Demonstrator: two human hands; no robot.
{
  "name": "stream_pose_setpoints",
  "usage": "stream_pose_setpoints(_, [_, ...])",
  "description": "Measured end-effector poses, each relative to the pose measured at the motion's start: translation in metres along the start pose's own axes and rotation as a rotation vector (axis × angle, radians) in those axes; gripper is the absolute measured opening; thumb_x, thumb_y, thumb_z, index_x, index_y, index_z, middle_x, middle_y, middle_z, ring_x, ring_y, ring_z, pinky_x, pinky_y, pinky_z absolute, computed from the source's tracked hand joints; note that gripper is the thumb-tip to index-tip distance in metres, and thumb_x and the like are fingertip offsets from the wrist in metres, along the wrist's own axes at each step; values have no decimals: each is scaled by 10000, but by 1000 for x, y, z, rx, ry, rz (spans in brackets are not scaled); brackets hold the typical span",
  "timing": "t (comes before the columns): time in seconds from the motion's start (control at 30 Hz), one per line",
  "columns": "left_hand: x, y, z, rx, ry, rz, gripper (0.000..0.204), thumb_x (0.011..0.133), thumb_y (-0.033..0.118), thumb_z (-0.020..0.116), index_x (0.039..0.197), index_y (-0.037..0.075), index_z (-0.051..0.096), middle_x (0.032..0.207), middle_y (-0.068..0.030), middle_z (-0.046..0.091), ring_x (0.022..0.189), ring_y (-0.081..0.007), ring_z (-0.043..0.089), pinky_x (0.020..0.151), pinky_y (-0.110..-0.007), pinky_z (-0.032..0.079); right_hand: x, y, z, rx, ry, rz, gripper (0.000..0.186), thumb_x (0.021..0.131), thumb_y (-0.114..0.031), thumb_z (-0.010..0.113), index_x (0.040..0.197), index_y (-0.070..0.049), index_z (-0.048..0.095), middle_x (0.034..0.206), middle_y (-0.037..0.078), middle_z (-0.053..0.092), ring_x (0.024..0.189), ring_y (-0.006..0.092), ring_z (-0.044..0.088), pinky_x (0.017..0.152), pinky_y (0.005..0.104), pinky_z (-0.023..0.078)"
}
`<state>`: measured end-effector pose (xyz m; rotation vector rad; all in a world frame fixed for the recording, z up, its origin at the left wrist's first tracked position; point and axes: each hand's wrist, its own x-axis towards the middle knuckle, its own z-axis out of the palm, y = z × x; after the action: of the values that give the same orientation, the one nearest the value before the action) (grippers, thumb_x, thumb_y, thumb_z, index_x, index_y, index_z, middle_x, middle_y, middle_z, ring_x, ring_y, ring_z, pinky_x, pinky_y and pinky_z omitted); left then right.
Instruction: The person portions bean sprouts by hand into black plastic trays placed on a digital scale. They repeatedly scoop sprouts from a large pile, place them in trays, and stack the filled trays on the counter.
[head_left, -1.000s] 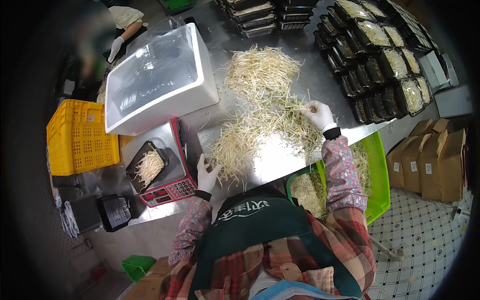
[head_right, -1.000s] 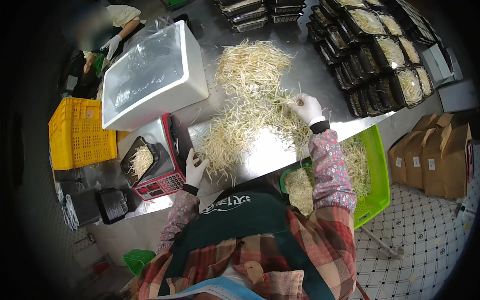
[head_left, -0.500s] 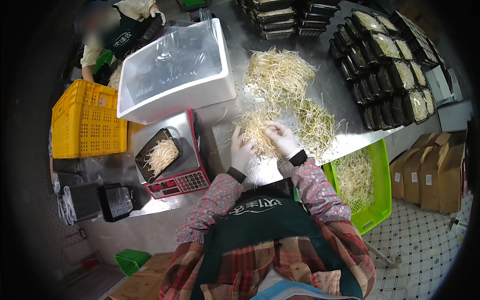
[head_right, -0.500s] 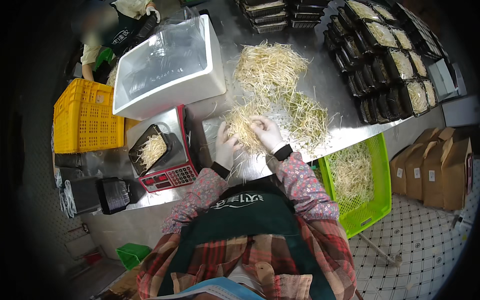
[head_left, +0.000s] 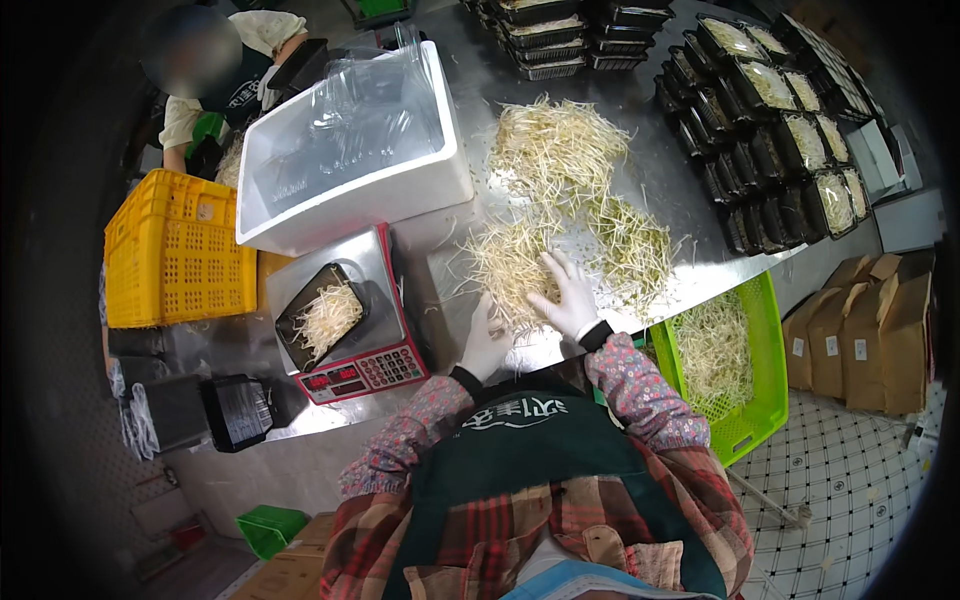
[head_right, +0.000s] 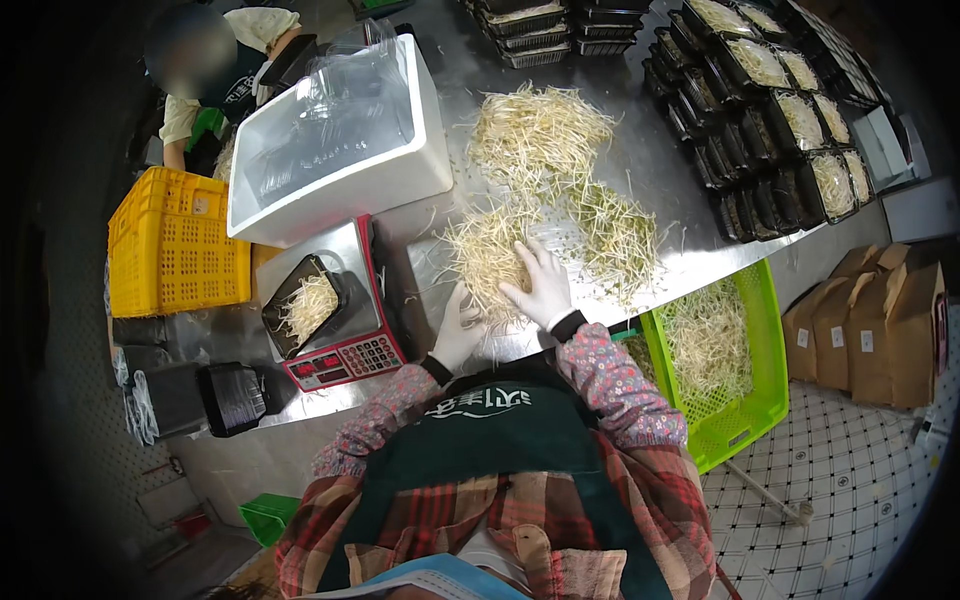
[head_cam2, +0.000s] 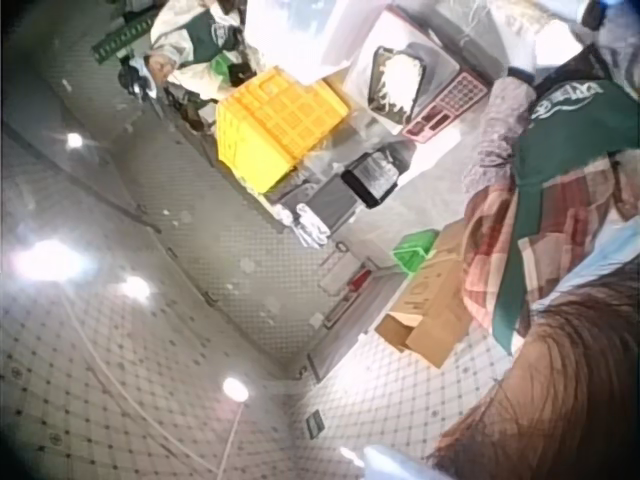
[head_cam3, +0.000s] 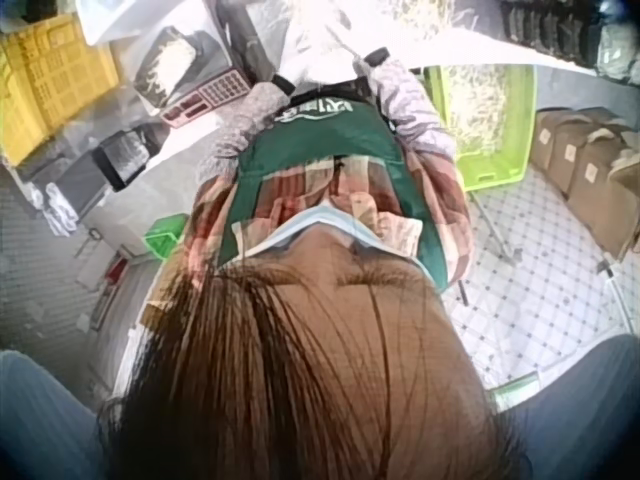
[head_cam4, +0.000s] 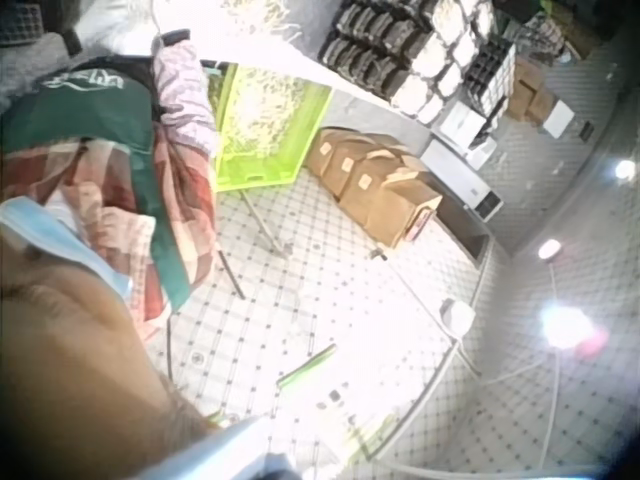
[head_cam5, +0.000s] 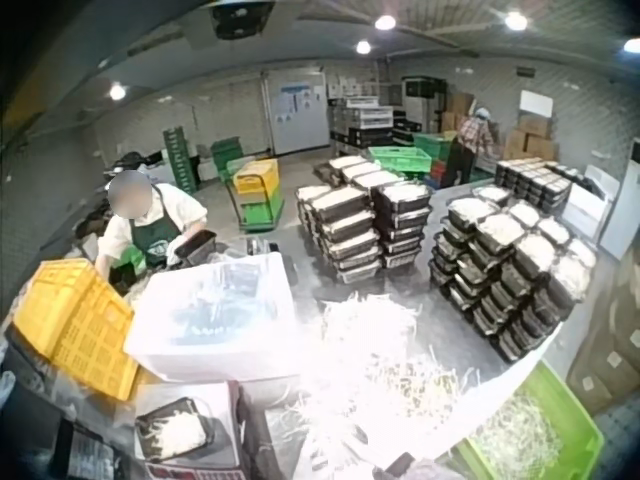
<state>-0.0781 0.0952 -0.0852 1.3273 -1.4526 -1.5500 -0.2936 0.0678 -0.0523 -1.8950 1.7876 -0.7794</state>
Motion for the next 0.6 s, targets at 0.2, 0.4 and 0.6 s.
stream_pose_setpoints(0.2, [62, 46, -36, 1116, -136, 273, 1188, 568, 255, 878, 1541, 166, 201, 1562, -198, 197, 1401, -443, 263, 1064, -560, 376, -19, -5, 27, -370, -237, -34, 1148, 643, -478, 832, 1549, -188, 189, 1580, 223, 188, 1352, 441, 352, 980, 561, 408])
stream_pose_setpoints(0.4, [178, 23, -38, 896, -108, 430, 625, 695, 296, 807, 1255, 123, 590, 1216, -138, 581, 1124, -336, 559, 893, -458, 510, 58, 48, -16, -268, -247, 109, 585, 832, -286, 684, 1372, -157, 501, 1318, 141, 547, 1200, 331, 541, 932, 424, 506])
stream_pose_setpoints(0.6, [138, 27, -47, 712, 26, 343, 319, 765, 140, 715, 1075, 84, 664, 1005, -105, 634, 968, -319, 625, 859, -411, 507, 47, 74, -92, -205, -200, 251, 572, 801, -265, 717, 1338, -188, 535, 1268, 111, 559, 1086, 301, 611, 894, 399, 525])
